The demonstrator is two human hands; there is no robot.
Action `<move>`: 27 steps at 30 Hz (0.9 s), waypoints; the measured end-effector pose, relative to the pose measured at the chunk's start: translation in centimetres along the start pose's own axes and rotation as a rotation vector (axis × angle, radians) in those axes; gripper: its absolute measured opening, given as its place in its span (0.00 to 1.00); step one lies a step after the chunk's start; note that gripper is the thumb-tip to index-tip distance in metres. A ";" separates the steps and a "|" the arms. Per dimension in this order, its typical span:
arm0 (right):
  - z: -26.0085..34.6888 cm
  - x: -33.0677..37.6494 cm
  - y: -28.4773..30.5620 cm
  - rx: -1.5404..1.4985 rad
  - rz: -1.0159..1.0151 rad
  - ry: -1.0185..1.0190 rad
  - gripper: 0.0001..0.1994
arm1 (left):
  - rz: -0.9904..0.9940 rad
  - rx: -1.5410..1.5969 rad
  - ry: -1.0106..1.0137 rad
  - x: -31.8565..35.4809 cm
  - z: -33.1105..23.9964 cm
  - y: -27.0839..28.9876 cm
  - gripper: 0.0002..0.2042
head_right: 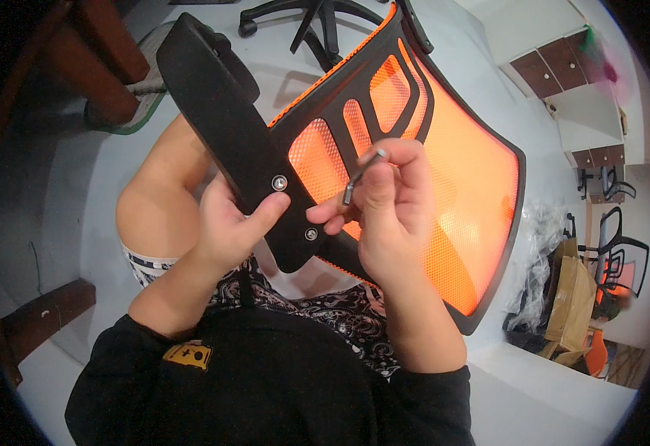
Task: The person assembles an orange mesh office chair by attaching the backrest to the seat frame. They use an Allen key to tighten screws and secure the components together.
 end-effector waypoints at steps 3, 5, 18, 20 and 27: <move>-0.2 0.5 0.7 0.005 0.049 0.024 0.09 | -0.035 -0.006 -0.004 -0.1 -0.6 0.1 0.19; -0.3 0.6 0.8 0.034 0.060 -0.009 0.08 | -0.071 -0.014 -0.063 -0.1 -0.9 0.3 0.21; -1.6 1.3 1.8 -0.147 0.046 -0.149 0.05 | -0.210 -0.330 -0.396 -0.1 -2.8 -0.2 0.36; -1.8 1.3 1.9 -0.184 0.014 -0.157 0.05 | -0.207 -0.344 -0.386 -0.1 -2.8 -0.3 0.36; -1.5 0.8 2.2 -0.161 -0.005 -0.098 0.04 | -0.120 -0.324 -0.347 -0.1 -3.1 -0.5 0.34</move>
Point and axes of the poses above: each hand's wrist, its own x-axis away from the middle knuckle, its own y-axis out of the back of the hand, z = x × y, the point moved 7 cm from there along -x, towards the middle knuckle, and after that the axes turned 6 degrees about y, right-handed, at the moved point
